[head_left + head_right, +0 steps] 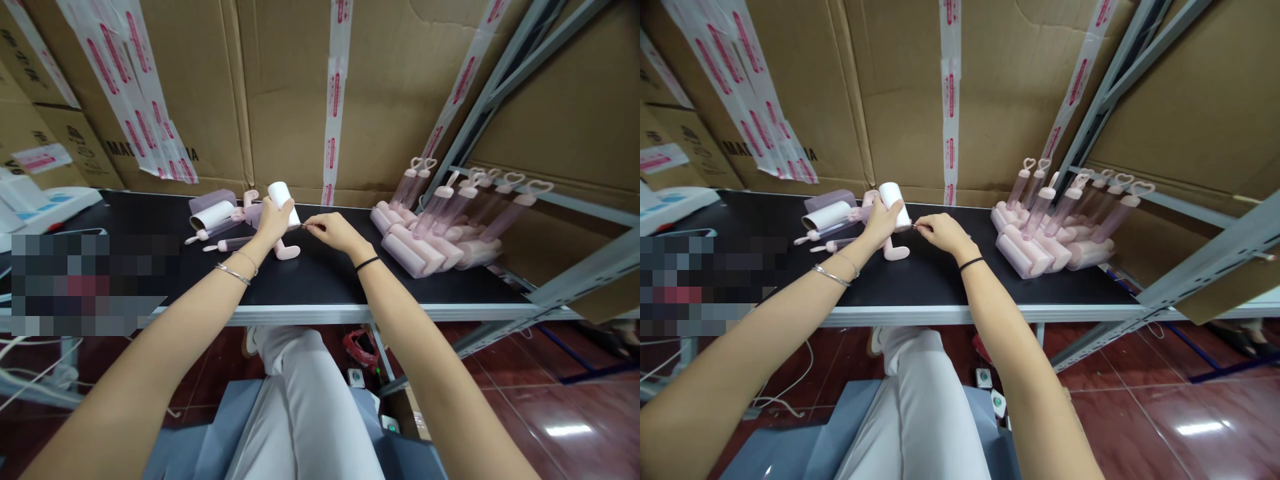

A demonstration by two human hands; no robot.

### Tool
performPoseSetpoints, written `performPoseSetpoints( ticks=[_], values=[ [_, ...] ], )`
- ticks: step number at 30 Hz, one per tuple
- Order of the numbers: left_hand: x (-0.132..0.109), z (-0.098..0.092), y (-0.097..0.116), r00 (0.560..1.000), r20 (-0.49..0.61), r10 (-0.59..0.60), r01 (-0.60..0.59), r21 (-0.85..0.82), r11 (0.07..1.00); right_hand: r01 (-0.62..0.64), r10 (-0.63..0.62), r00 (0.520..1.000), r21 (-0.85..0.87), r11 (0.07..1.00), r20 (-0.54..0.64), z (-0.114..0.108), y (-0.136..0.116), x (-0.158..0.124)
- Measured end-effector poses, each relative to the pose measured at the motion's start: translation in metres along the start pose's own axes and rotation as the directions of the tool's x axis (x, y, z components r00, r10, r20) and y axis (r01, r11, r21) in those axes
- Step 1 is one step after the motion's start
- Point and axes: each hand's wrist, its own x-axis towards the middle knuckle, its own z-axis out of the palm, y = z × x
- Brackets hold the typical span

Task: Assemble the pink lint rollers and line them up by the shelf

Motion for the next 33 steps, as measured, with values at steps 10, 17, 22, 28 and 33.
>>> performPoseSetpoints(
  ticks=[10, 17, 22, 28, 33],
  values=[
    [-0.007, -0.002, 0.012, 0.997, -0.031, -0.067, 0.067, 0.006, 0.998, -0.038, 0.037, 0.999, -0.033, 0.999, -0.026, -0.005, -0.005, -0.001],
    [-0.006, -0.002, 0.012, 0.997, -0.031, -0.064, 0.064, 0.002, 0.998, -0.03, 0.029, 0.999, -0.034, 0.999, -0.031, -0.005, -0.005, -0.001],
    [-0.009, -0.004, 0.015, 0.998, -0.02, -0.068, 0.068, 0.023, 0.997, -0.023, 0.021, 0.999, -0.044, 0.999, -0.038, -0.004, -0.004, -0.001],
    [-0.013, -0.005, 0.018, 0.999, -0.002, -0.048, 0.048, 0.053, 0.997, -0.02, 0.019, 1.0, -0.114, 0.993, -0.01, -0.003, -0.008, -0.001],
    [-0.012, -0.007, 0.017, 0.999, -0.002, -0.049, 0.049, 0.044, 0.998, -0.015, 0.019, 1.0, -0.15, 0.989, 0.025, -0.003, -0.012, -0.001]
  ],
)
